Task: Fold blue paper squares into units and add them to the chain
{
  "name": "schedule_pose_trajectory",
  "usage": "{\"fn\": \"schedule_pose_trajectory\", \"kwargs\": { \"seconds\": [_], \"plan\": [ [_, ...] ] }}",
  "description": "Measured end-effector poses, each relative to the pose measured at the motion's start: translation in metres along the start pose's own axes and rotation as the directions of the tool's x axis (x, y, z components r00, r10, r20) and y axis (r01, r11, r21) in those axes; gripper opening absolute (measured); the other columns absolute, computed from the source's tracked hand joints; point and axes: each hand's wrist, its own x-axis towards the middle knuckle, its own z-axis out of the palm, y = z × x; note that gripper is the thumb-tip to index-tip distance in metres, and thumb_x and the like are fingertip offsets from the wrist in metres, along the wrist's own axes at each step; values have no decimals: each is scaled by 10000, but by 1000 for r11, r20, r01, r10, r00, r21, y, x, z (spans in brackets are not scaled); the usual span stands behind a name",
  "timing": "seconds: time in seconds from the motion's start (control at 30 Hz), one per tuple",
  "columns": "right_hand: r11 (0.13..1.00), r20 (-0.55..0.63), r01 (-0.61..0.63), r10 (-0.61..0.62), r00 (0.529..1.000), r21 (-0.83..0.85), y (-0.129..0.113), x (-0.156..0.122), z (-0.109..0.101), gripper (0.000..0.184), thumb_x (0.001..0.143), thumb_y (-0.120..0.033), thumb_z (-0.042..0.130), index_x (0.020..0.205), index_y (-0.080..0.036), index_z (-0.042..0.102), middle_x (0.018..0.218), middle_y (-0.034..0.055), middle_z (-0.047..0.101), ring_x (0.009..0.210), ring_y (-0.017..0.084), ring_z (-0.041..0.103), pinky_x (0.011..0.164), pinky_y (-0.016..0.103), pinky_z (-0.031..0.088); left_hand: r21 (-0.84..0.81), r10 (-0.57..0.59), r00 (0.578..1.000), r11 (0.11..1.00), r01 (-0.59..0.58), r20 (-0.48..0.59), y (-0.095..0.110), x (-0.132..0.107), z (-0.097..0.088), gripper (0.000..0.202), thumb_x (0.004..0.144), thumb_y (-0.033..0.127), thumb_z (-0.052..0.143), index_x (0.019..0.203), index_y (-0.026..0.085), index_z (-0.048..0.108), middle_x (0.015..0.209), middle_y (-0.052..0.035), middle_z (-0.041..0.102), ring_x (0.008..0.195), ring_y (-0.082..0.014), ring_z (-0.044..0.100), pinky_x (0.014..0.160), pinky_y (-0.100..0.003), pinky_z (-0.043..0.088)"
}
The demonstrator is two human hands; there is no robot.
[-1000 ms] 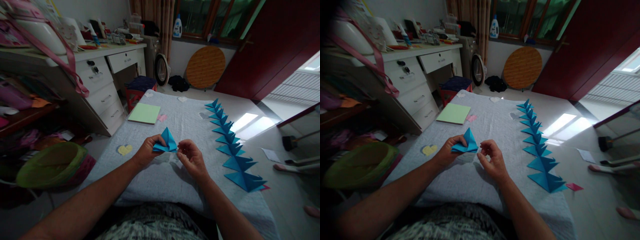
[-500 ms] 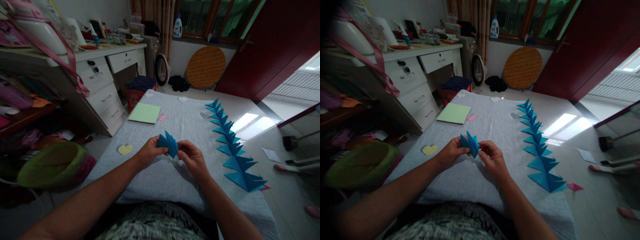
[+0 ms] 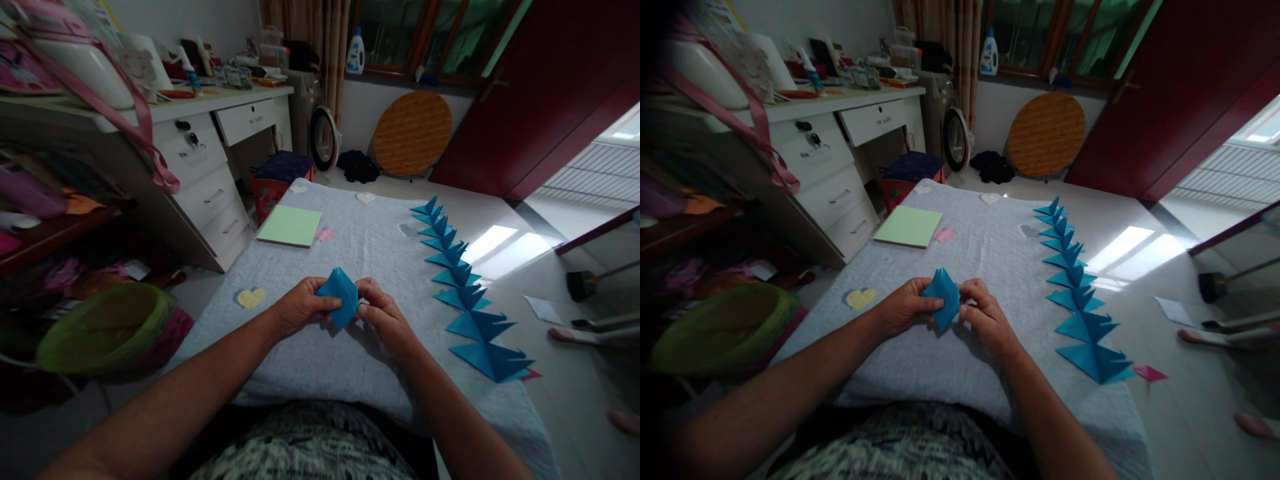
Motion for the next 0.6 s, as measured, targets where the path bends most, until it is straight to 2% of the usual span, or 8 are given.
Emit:
{"fn": "schedule_pose_trajectory", "kwargs": {
  "seconds": [0.2, 0.33, 0.47, 0.6],
  "plan": [
    [994, 4, 16, -15, 1000, -112, 5, 0, -1, 317, 835, -305, 567, 1133, -309, 677, 1209, 63, 488, 1106, 241, 536, 923, 417, 517, -39, -59, 998, 997, 60, 27, 0, 1, 0, 388, 619, 369, 905, 857, 105, 748, 682, -29, 684, 527, -89, 567, 481, -183, 404],
    [984, 0, 44, -45, 999, -174, 5, 0, -2, 224, 838, -264, 569, 1027, -299, 686, 1262, 58, 499, 1216, 264, 496, 1048, 470, 439, -98, -82, 997, 992, 81, -13, 1, 2, 2, 430, 588, 359, 925, 885, 104, 747, 717, -26, 696, 558, -92, 588, 542, -197, 450],
    [988, 0, 57, -57, 998, -146, 6, 2, -2, 145, 859, -334, 569, 959, -279, 659, 1233, 60, 502, 1182, 263, 510, 1042, 470, 427, -128, -120, 993, 985, 117, -12, 2, 1, 3, 499, 544, 353, 949, 925, 102, 750, 803, -50, 728, 650, -125, 648, 633, -231, 505],
    [997, 14, 53, -53, 999, -49, 8, 2, -3, 143, 861, -407, 597, 889, -266, 591, 1060, 42, 541, 1017, 233, 543, 948, 435, 465, -135, -105, 994, 986, 102, -14, 4, 2, 4, 492, 537, 354, 954, 901, 96, 748, 795, -46, 728, 654, -119, 643, 657, -230, 510]
  ]
}}
